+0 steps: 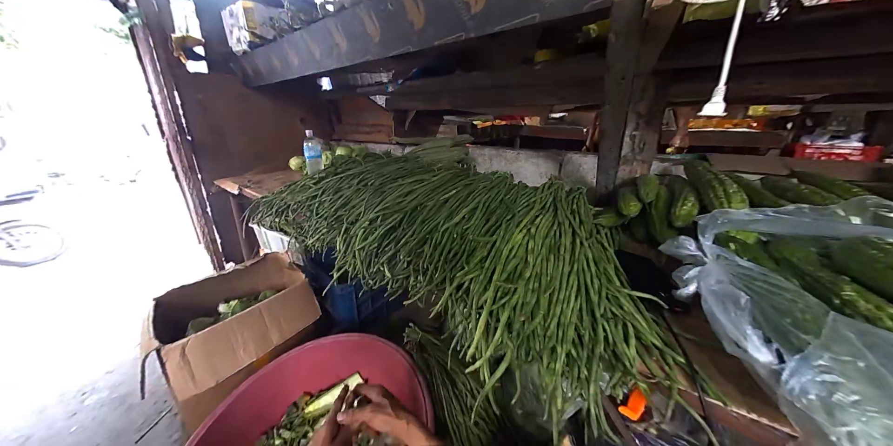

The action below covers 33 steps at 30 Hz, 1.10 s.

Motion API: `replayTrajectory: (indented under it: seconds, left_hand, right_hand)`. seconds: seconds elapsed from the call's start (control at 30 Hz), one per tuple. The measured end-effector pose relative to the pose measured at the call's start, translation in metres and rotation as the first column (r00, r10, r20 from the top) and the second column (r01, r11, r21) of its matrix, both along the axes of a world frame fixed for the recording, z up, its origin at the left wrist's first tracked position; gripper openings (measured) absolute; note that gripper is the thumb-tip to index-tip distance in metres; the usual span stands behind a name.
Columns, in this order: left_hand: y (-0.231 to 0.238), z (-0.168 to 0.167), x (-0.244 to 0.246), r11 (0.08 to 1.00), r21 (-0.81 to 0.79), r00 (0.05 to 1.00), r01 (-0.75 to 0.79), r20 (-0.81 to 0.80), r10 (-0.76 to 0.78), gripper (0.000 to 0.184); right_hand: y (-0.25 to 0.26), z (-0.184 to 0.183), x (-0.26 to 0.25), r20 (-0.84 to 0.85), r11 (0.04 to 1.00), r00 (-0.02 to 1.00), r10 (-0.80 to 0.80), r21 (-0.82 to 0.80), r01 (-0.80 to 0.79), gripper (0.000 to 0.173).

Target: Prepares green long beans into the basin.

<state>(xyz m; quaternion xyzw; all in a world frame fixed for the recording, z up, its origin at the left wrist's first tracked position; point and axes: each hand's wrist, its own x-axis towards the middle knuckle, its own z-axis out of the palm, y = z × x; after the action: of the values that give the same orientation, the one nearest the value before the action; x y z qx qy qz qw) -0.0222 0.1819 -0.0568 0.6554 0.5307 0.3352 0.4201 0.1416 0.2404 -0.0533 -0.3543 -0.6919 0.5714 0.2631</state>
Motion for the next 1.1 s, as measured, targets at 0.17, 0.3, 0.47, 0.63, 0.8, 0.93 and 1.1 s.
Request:
replayTrajectory:
  seconds: [0.17, 0.3, 0.47, 0.63, 0.8, 0.93, 1.1]
  left_hand:
    - [0.006, 0.004, 0.005, 0.998, -0.02, 0.988, 0.059, 0.145, -0.055, 0.073]
    - [0.0, 0.018, 0.004, 0.992, -0.042, 0.973, 0.122, 0.201, -0.111, 0.083]
    - [0.001, 0.026, 0.006, 0.946, -0.317, 0.793, -0.073, 0.557, 0.248, 0.059]
    - [0.0, 0.028, -0.001, 0.892, -0.45, 0.775, 0.034, 0.576, 0.261, 0.067]
    - [-0.004, 0.024, -0.001, 0.921, -0.384, 0.876, 0.056, 0.461, 0.139, 0.031]
    - [-0.006, 0.01, 0.023, 0.964, -0.267, 0.977, 0.0, 0.205, 0.056, 0.047]
    - [-0.011, 0.003, 0.06, 0.961, -0.276, 0.979, 0.027, -0.188, -0.081, 0.041]
  right_hand:
    - [-0.003, 0.021, 0.004, 0.073, 0.999, 0.997, -0.013, -0.028, 0.015, 0.037]
    - [0.0, 0.026, 0.005, 0.036, 1.0, 0.999, -0.018, -0.011, 0.018, 0.029]
    - [0.013, 0.016, 0.007, -0.005, 1.0, 1.0, -0.025, -0.009, 0.024, 0.028]
    - [0.014, 0.016, 0.008, -0.013, 0.999, 1.0, -0.01, 0.03, 0.01, 0.025]
    - [0.017, 0.01, 0.008, 0.031, 0.996, 0.996, -0.085, 0.02, 0.084, 0.03]
    - [0.012, -0.005, 0.027, 0.034, 0.979, 0.981, -0.191, 0.075, 0.188, 0.03]
    - [-0.029, -0.017, 0.07, 0.036, 0.908, 0.907, -0.42, 0.005, 0.42, 0.032]
